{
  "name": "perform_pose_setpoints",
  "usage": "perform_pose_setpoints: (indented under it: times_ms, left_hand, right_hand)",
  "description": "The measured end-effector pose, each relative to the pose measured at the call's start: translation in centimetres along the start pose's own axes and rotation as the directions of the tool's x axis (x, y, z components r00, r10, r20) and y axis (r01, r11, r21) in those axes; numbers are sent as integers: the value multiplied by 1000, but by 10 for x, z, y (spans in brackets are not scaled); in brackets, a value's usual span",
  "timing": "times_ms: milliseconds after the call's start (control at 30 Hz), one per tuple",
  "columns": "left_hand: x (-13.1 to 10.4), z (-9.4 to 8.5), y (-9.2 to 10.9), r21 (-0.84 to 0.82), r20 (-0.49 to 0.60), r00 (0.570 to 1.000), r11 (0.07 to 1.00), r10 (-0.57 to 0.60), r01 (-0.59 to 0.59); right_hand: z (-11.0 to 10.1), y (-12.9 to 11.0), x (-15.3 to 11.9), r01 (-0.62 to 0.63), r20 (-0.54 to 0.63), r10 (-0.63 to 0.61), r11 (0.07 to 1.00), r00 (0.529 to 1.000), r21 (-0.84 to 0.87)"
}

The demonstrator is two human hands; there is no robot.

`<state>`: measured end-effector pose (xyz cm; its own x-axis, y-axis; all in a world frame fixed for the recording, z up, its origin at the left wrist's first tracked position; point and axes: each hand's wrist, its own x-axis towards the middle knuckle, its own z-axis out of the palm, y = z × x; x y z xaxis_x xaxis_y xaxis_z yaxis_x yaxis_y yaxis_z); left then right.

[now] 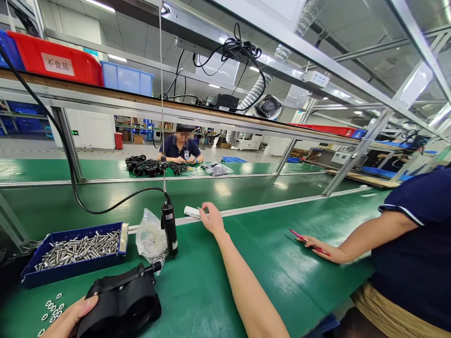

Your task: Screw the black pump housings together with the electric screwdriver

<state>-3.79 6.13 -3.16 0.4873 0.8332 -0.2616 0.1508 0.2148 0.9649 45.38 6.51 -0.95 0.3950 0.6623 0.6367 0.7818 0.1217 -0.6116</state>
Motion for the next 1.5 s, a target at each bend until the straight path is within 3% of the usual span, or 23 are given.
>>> perform_pose_setpoints:
  times_ms: [67, 167, 267, 300, 333, 400, 500, 533, 600, 867, 1100, 1300, 1500]
  left_hand:
    - [-4, -1, 3, 53, 16, 1000, 998, 25, -25]
    - [-6, -9, 10, 263, 71, 993, 959, 93, -109]
    - [-4, -15, 17, 372, 183, 979, 916, 86, -149]
    - [-4, -16, 19, 371, 223, 971, 913, 88, -168]
    - [-4, -15, 21, 364, 261, 960, 911, 100, -193]
    - [-6, -14, 22, 352, 299, 945, 905, 132, -237]
    - [-12, -13, 17, 328, 277, 948, 912, 155, -245]
    - [-14, -14, 14, 305, 270, 950, 922, 158, -240]
    - [-17, -16, 9, 252, 263, 951, 941, 159, -227]
    - [-18, -12, 8, 154, 292, 937, 957, 193, -245]
    - [-15, -13, 4, 147, 304, 936, 962, 176, -229]
    - [-16, -10, 6, 167, 290, 938, 955, 190, -246]
    - [-17, -10, 5, 148, 261, 946, 961, 190, -234]
  right_hand:
    - [-9, -24, -6, -32, -70, 38, 995, 997, 90]
    - [-27, -73, -36, -52, -40, 63, 971, 997, 234]
    - [-45, -127, -82, -77, 50, 63, 925, 997, 372]
    - [-49, -144, -97, -101, 110, 60, 901, 992, 422]
    - [-52, -159, -111, -167, 248, 44, 850, 968, 500]
    - [-52, -183, -131, -347, 544, -3, 767, 839, 540]
    - [-44, -200, -144, -557, 822, -32, 721, 569, 413]
    - [-41, -201, -145, -590, 860, -20, 719, 510, 367]
    - [-36, -199, -146, -617, 889, 11, 724, 457, 308]
    - [-30, -205, -156, -589, 906, 51, 775, 419, 229]
    - [-23, -212, -161, -604, 884, 94, 762, 459, 233]
    - [-21, -213, -167, -633, 892, 97, 738, 442, 234]
    - [-20, -214, -169, -635, 878, 108, 732, 466, 247]
